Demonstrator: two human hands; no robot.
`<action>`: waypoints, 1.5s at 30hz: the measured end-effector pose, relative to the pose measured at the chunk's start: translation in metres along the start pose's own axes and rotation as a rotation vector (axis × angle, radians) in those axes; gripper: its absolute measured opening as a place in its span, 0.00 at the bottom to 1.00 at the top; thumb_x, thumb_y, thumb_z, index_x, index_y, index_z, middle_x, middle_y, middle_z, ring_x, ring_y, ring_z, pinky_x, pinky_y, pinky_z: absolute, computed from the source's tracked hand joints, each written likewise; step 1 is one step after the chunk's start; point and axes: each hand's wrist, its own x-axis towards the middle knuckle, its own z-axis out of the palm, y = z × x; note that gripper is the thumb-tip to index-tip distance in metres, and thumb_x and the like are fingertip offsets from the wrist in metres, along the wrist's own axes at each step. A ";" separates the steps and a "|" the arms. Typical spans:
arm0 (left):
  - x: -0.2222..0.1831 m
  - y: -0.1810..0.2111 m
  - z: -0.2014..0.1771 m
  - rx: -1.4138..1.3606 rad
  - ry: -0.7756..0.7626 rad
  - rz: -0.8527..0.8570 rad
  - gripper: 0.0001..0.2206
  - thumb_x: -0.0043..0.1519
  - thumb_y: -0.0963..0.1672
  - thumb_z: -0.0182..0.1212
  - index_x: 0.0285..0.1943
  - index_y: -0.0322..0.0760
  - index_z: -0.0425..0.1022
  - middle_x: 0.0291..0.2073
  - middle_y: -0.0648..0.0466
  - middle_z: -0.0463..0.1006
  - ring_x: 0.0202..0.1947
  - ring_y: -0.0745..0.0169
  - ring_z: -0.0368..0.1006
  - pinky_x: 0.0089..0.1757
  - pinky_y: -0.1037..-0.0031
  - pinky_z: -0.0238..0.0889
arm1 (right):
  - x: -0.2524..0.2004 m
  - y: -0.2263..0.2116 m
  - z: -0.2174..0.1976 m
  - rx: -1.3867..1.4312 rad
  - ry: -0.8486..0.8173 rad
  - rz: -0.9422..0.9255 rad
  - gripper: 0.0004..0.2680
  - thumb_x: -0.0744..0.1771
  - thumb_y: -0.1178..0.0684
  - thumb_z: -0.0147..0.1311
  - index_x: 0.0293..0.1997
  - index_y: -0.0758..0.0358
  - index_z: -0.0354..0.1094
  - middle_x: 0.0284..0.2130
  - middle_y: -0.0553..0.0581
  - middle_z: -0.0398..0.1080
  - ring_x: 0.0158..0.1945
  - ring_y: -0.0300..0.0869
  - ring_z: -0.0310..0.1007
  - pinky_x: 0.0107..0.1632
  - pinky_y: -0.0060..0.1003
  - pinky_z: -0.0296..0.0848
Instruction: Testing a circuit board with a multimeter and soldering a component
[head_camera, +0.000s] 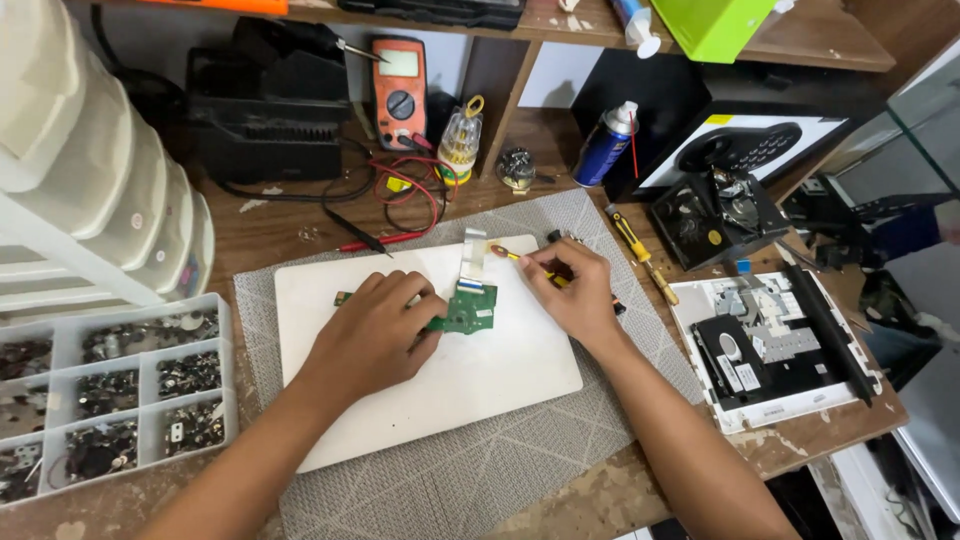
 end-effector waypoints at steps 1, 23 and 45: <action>0.001 0.000 -0.002 -0.029 -0.048 -0.013 0.06 0.58 0.41 0.65 0.43 0.39 0.77 0.37 0.52 0.76 0.41 0.53 0.77 0.42 0.63 0.69 | 0.000 0.000 0.000 -0.003 0.000 -0.007 0.02 0.64 0.61 0.65 0.30 0.65 0.77 0.20 0.62 0.70 0.25 0.47 0.72 0.32 0.39 0.69; 0.001 0.002 -0.008 -0.058 -0.067 0.013 0.25 0.54 0.52 0.68 0.60 0.42 0.75 0.40 0.48 0.78 0.42 0.50 0.75 0.46 0.59 0.65 | 0.002 -0.030 -0.009 -0.003 -0.218 -0.142 0.01 0.65 0.60 0.62 0.34 0.64 0.75 0.21 0.60 0.69 0.20 0.46 0.69 0.24 0.36 0.67; -0.004 -0.007 0.012 -0.057 0.029 -0.033 0.10 0.58 0.49 0.70 0.42 0.46 0.78 0.33 0.60 0.73 0.40 0.58 0.73 0.47 0.62 0.63 | 0.005 0.008 -0.011 -0.034 0.046 -0.045 0.02 0.65 0.61 0.64 0.34 0.64 0.75 0.21 0.59 0.71 0.21 0.43 0.67 0.24 0.36 0.64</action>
